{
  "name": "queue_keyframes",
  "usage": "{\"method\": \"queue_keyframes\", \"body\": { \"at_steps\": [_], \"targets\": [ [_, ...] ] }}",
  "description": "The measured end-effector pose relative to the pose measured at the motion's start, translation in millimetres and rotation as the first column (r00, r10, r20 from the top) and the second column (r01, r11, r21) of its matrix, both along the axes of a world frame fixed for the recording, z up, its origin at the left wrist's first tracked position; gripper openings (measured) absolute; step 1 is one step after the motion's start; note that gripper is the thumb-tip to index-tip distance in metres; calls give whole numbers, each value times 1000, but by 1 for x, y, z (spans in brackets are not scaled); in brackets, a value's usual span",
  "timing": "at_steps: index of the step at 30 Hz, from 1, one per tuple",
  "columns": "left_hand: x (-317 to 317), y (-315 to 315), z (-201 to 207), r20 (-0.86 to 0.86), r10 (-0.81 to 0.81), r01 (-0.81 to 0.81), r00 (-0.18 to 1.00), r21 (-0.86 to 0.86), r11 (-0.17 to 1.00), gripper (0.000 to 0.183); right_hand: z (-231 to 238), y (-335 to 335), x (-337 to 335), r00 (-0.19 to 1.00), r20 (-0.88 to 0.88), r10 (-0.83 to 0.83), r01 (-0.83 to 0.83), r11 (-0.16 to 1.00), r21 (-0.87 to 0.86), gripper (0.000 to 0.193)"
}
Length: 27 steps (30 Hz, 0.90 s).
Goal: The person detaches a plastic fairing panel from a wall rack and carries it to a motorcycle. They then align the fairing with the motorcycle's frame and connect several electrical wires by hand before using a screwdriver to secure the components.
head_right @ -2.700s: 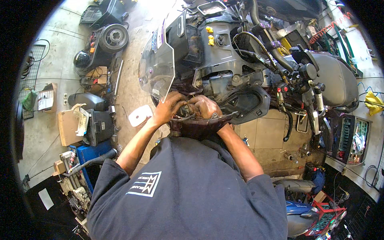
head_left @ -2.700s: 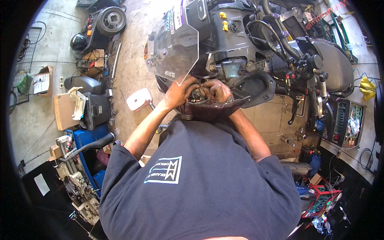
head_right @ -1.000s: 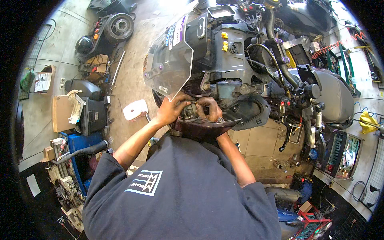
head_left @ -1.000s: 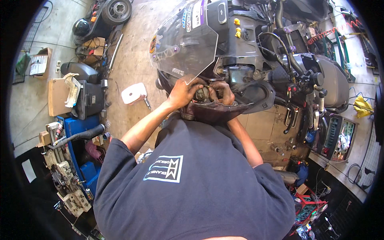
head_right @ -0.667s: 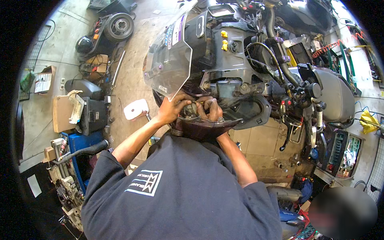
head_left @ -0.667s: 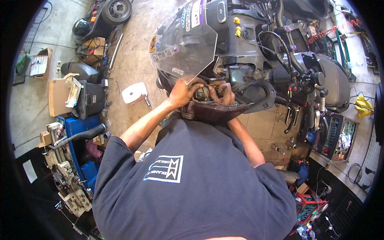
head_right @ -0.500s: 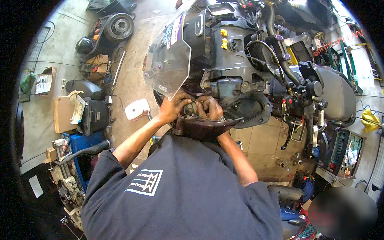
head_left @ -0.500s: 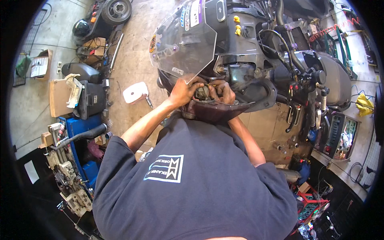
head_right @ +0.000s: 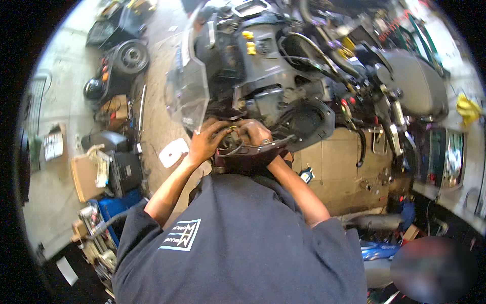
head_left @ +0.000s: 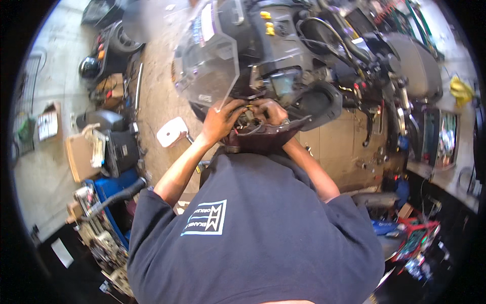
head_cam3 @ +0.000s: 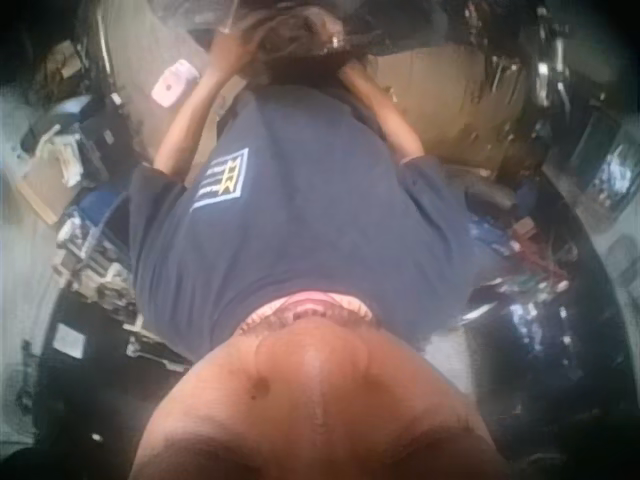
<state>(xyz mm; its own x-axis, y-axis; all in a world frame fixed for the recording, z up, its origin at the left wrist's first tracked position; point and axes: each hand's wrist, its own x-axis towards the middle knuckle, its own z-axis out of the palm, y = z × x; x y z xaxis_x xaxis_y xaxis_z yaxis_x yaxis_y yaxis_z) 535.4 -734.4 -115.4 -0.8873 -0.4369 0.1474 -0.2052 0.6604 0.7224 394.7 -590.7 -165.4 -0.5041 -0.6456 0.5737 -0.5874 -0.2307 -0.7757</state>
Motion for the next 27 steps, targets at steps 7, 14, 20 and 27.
{"method": "queue_keyframes", "body": {
  "at_steps": [7,14,20,27],
  "targets": [
    [-10,3,10,48,-7,11,999,-83,996,16,-15,2,0,998,4,59,-59,990,128,24],
    [-7,7,9,70,-47,56,996,-122,991,16,-19,54,2,854,460,242,-243,968,-58,28],
    [-5,3,1,88,-7,5,996,24,1000,24,-15,115,23,893,344,-289,275,957,89,23],
    [3,-11,-9,68,-94,99,993,-81,992,31,202,252,67,890,-31,-455,455,884,108,12]
  ]
}}
